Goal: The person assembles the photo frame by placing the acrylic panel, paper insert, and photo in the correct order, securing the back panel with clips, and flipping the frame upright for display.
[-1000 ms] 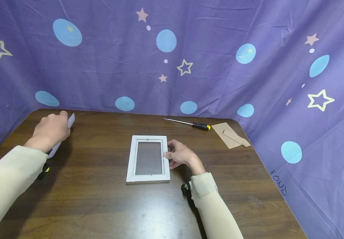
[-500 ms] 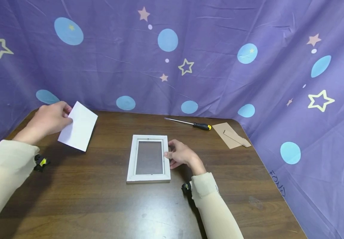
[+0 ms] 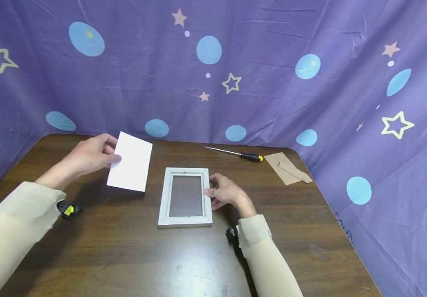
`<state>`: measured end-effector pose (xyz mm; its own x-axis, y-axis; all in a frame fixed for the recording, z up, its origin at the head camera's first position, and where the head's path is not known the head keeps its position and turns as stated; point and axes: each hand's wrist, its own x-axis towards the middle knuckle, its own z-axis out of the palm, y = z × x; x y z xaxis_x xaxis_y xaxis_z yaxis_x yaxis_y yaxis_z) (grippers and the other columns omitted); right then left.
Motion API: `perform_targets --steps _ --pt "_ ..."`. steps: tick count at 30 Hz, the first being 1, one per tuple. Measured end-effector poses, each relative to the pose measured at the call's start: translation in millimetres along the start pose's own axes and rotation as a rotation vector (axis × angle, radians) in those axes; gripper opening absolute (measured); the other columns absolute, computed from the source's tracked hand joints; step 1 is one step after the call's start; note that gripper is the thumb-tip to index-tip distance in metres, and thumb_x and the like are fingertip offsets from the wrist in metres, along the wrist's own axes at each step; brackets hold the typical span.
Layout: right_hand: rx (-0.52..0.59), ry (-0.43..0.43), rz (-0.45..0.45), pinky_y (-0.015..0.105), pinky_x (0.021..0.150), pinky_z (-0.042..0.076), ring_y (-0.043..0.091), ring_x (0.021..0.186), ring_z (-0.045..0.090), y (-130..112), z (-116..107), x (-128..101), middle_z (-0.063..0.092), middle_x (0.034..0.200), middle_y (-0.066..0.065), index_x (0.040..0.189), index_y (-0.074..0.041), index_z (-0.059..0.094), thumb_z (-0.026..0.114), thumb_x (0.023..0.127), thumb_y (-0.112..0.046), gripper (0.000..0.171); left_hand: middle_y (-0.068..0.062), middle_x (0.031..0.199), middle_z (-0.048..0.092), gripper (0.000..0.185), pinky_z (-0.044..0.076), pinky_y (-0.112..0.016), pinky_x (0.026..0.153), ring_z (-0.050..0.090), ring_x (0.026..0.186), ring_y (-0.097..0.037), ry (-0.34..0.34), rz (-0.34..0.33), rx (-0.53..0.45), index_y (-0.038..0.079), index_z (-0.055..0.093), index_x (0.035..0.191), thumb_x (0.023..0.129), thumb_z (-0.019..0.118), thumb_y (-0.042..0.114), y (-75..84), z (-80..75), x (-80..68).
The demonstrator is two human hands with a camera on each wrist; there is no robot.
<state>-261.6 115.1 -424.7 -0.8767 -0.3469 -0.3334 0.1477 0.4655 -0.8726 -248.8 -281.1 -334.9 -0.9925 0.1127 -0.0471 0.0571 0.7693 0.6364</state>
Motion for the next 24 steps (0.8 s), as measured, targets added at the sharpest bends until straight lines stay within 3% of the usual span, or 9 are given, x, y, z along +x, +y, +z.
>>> perform_targets --steps 4,14,24 --pt "0.001 0.002 0.0 0.042 0.067 0.068 0.029 0.074 0.071 0.5 -0.5 -0.5 0.06 0.106 0.021 0.154 -0.001 0.042 0.069 0.104 -0.009 0.058 -0.027 0.119 0.068 0.062 0.063 -0.055 0.091 0.076 0.092 -0.029 -0.057 0.001 -0.1 -0.011 0.041 0.147 0.101 0.071 0.018 8.8 18.1 0.2" --pt "-0.001 0.0 0.003 0.042 0.067 0.068 0.028 0.073 0.07 0.6 -0.7 -0.2 0.06 0.106 0.022 0.154 -0.002 0.043 0.067 0.105 -0.009 0.056 -0.023 0.119 0.068 0.067 0.053 -0.066 0.105 0.075 0.105 -0.035 -0.122 -0.004 -0.235 -0.008 0.036 0.153 0.103 0.07 0.02 23.1 54.8 -0.1" --pt "-0.007 0.004 0.004 0.041 0.066 0.068 0.028 0.073 0.07 -0.1 -0.6 1.0 0.06 0.109 0.023 0.154 -0.002 0.043 0.068 0.104 -0.009 0.056 -0.023 0.116 0.068 0.065 0.061 -0.052 0.099 0.074 0.102 -0.029 -0.152 0.014 -0.315 -0.009 0.037 0.151 0.101 0.071 0.016 30.5 82.1 3.4"
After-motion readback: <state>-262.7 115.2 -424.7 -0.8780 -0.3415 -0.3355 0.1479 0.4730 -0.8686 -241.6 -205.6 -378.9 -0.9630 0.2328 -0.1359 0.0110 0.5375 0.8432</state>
